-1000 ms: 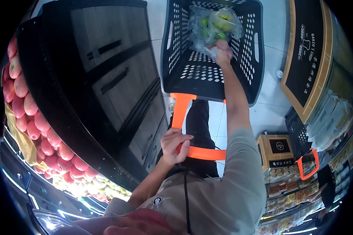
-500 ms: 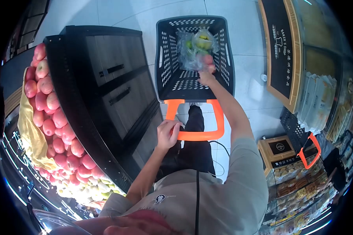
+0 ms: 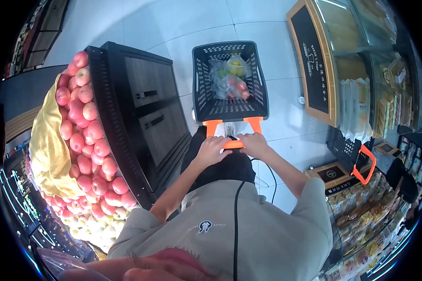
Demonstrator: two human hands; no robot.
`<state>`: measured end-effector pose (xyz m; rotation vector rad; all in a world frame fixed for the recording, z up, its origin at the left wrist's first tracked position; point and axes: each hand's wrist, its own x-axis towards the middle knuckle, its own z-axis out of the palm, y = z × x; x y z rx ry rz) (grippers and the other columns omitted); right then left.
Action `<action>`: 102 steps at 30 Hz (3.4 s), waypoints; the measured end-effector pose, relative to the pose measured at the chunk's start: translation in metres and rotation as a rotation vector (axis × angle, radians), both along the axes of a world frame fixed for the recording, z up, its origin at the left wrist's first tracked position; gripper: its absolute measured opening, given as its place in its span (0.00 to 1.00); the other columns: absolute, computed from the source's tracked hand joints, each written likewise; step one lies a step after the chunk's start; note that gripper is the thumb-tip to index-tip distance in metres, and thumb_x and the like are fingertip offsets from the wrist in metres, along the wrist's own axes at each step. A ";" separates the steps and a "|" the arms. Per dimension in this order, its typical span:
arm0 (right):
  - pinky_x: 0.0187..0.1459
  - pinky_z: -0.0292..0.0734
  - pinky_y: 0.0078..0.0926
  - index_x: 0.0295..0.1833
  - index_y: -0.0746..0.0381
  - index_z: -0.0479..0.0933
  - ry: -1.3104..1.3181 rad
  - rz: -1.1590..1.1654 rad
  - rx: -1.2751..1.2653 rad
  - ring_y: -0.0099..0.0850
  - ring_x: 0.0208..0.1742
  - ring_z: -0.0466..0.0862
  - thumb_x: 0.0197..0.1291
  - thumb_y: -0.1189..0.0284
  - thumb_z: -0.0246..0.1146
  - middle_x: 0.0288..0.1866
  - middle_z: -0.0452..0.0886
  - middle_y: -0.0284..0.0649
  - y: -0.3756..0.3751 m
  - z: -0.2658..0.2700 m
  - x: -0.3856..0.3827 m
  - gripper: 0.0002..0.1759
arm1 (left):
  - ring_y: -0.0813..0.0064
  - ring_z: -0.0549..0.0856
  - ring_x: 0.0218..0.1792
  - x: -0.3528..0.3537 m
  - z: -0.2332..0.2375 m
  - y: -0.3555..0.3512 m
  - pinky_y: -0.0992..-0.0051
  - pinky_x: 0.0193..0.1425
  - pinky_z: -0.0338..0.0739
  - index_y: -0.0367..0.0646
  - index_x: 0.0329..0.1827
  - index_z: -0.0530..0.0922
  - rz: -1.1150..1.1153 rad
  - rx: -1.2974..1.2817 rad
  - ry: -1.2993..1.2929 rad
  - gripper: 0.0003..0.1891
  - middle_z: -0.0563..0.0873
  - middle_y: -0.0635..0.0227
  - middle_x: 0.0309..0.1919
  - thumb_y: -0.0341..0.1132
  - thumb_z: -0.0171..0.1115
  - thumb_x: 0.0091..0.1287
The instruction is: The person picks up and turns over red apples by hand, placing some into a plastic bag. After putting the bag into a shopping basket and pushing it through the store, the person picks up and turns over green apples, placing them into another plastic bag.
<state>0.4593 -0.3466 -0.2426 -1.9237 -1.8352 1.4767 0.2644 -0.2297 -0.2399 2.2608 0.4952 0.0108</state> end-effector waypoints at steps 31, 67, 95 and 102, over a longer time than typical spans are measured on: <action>0.41 0.82 0.44 0.40 0.55 0.87 -0.157 -1.250 -0.084 0.45 0.40 0.88 0.54 0.55 0.64 0.36 0.87 0.47 0.206 -0.030 -0.010 0.17 | 0.71 0.86 0.41 0.182 -0.054 0.228 0.70 0.48 0.73 0.53 0.34 0.87 -0.647 0.981 0.131 0.06 0.86 0.72 0.34 0.34 0.62 0.60; 0.48 0.79 0.49 0.48 0.61 0.81 -0.061 -3.511 0.167 0.50 0.47 0.86 0.57 0.64 0.64 0.43 0.86 0.51 0.162 -0.052 0.174 0.16 | 0.66 0.82 0.48 0.481 -0.054 -0.044 0.64 0.59 0.73 0.51 0.33 0.87 -2.598 0.306 -0.810 0.07 0.83 0.69 0.35 0.32 0.62 0.54; 0.37 0.84 0.42 0.42 0.51 0.83 -0.608 -3.090 -0.640 0.42 0.32 0.88 0.55 0.58 0.65 0.29 0.86 0.43 -0.025 -0.043 -0.171 0.12 | 0.61 0.89 0.35 0.166 -0.060 -0.236 0.62 0.42 0.80 0.53 0.36 0.87 -2.773 0.493 -0.644 0.07 0.88 0.64 0.33 0.33 0.66 0.55; 0.34 0.83 0.43 0.40 0.52 0.81 -0.627 -3.118 -0.772 0.42 0.29 0.87 0.55 0.57 0.65 0.28 0.85 0.41 -0.090 -0.057 -0.233 0.12 | 0.58 0.89 0.37 0.100 -0.068 -0.310 0.60 0.42 0.84 0.56 0.39 0.87 -2.881 0.594 -0.492 0.08 0.89 0.63 0.34 0.37 0.66 0.56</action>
